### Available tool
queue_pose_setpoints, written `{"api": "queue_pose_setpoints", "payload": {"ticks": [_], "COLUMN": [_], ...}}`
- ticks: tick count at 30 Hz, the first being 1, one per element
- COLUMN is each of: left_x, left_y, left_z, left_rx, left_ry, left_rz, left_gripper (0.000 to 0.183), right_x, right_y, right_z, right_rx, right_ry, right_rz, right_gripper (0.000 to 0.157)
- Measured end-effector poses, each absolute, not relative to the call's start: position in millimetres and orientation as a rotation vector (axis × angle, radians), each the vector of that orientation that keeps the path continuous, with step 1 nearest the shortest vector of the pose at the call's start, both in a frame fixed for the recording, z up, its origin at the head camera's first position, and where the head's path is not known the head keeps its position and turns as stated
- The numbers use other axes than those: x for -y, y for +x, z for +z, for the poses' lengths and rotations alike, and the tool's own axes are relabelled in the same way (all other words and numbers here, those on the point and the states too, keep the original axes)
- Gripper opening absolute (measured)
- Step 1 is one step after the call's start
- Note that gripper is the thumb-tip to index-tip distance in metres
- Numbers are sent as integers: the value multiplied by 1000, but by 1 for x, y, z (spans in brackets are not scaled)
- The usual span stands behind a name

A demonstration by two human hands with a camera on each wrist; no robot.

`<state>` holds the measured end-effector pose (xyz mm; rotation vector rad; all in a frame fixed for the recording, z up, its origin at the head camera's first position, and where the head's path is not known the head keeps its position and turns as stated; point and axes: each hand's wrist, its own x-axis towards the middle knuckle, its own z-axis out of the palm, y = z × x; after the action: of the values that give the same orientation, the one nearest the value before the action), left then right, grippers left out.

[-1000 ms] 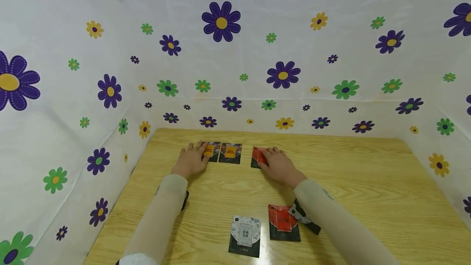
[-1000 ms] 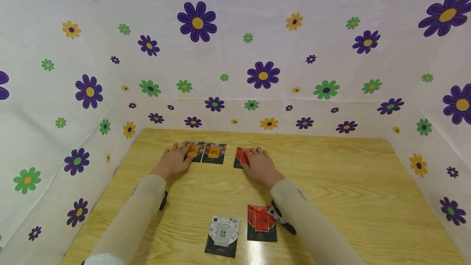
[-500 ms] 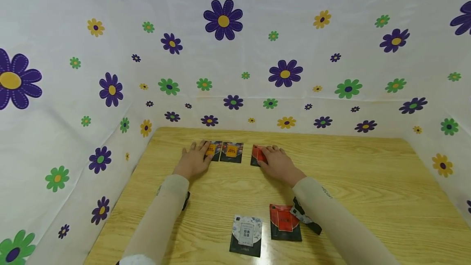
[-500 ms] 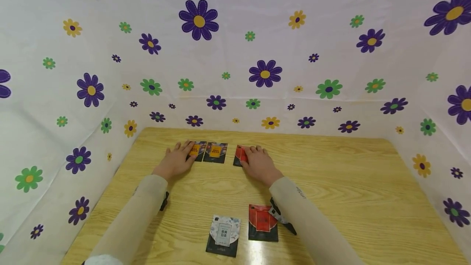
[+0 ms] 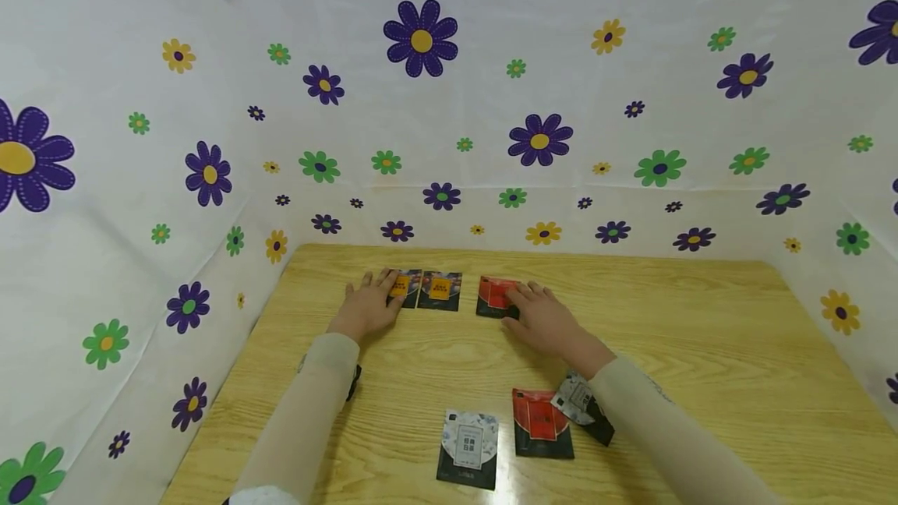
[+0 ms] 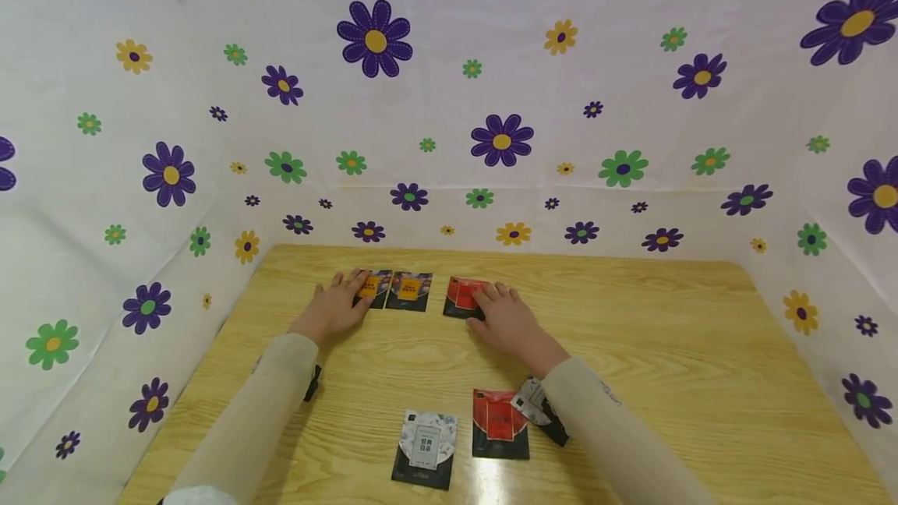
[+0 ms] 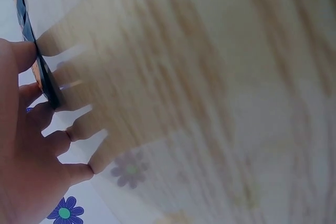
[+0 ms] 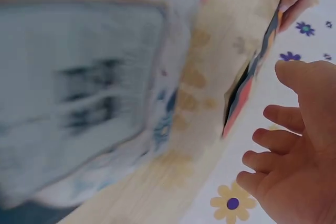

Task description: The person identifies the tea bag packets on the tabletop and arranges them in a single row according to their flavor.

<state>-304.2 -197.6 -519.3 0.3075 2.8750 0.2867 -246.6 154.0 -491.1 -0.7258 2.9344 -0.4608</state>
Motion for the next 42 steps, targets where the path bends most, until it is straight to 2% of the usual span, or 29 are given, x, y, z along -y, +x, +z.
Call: {"api": "queue_pose_setpoints", "payload": {"ticks": [4, 14, 21, 26, 42], "left_x": [197, 198, 197, 197, 196], "left_y": [-303, -303, -303, -304, -304], "left_z": [-517, -515, -514, -514, -517], "left_rx": [-2877, -2883, -2876, -2873, -2881], "left_ry": [305, 305, 303, 296, 291], "left_rz": [290, 300, 301, 300, 304], "left_gripper": [68, 68, 68, 68, 68], "right_x": [-167, -189, -195, -198, -193], "right_y": [-221, -148, -120, -110, -126], "right_z": [-488, -488, -491, -497, -502], "right_rx": [-2931, -2841, -2786, -2766, -2821], "right_ry": [-818, -882, -938, -894, -939], "right_rz": [-498, -618, -595, -570, -518], "right_gripper": [53, 54, 57, 65, 58]}}
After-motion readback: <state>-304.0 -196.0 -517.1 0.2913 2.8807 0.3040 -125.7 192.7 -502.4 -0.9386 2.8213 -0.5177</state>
